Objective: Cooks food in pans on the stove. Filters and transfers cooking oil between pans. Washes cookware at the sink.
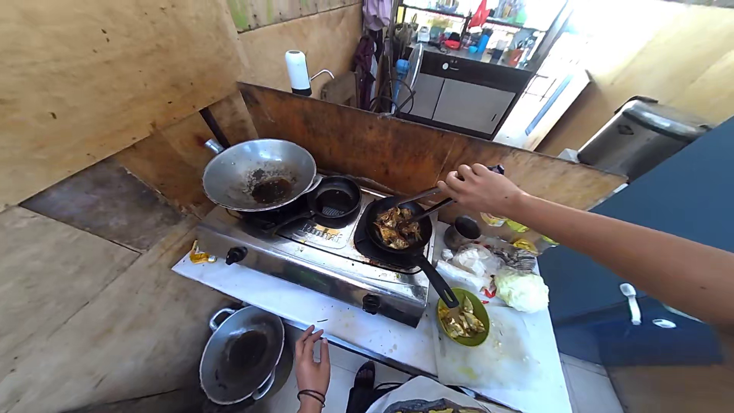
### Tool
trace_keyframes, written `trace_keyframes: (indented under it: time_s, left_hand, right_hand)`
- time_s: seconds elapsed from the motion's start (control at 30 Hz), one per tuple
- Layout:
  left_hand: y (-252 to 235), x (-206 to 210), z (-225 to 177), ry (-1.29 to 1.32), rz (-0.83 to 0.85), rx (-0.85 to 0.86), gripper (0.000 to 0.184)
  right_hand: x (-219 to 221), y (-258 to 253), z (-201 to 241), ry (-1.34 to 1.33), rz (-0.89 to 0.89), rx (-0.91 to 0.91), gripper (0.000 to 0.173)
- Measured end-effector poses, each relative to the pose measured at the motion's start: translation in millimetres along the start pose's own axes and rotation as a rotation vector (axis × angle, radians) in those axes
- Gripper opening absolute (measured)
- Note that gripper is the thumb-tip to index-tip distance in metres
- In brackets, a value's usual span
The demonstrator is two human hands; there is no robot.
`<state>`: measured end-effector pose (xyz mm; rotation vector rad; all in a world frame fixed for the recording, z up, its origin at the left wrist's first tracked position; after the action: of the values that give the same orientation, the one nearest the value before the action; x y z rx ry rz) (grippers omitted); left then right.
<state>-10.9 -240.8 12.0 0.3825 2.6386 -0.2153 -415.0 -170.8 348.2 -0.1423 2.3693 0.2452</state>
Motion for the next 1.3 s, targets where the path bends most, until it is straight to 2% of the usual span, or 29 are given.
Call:
trace_keyframes:
  time_s: [0.17,0.33,0.5,0.73,0.9,1.03,1.13,1.3]
  left_hand:
    - [3,-3,5,-0.016,-0.049,0.023,0.025]
    - [11,-5,8,0.0,-0.051,-0.012,0.024]
    - [15,-12,14,-0.007,-0.064,-0.038,0.023]
    - [16,-15,14,-0.02,-0.059,-0.038,0.023]
    - [19,-13,13,-0.035,-0.08,-0.017,0.023]
    - [22,-10,9,-0.049,-0.062,-0.03,0.022]
    - [26,-8,8,-0.061,-0.055,-0.028,0.024]
    - [29,-9,4,-0.082,-0.023,-0.052,0.023]
  right_hand:
    - [-8,-1,-11,0.026,-0.094,-0.043,0.038]
    - [1,-12,-7,0.031,-0.051,-0.062,0.034]
    - [1,-5,-20,-0.04,-0.062,-0.093,0.039]
    - [25,-16,-2,-0.029,-0.079,-0.072,0.036]
    - [34,-1,-14,0.005,-0.143,-0.077,0.038]
    - [33,5,-35,-0.1,-0.014,-0.017,0.04]
    - [39,7,-49,-0.257,0.111,0.105,0.036]
    - [57,16,-79,-0.489,0.261,0.27,0.045]
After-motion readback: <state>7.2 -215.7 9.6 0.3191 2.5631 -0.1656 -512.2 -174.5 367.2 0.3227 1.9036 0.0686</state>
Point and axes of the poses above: each hand's wrist, its own y-axis away from the middle knuckle, its own x-axis out of the palm, z = x × y, the point moved 5 cm from there along -y, towards the middle knuckle, and after that the axes turned 5 degrees about -x, right-handed, at the moved point
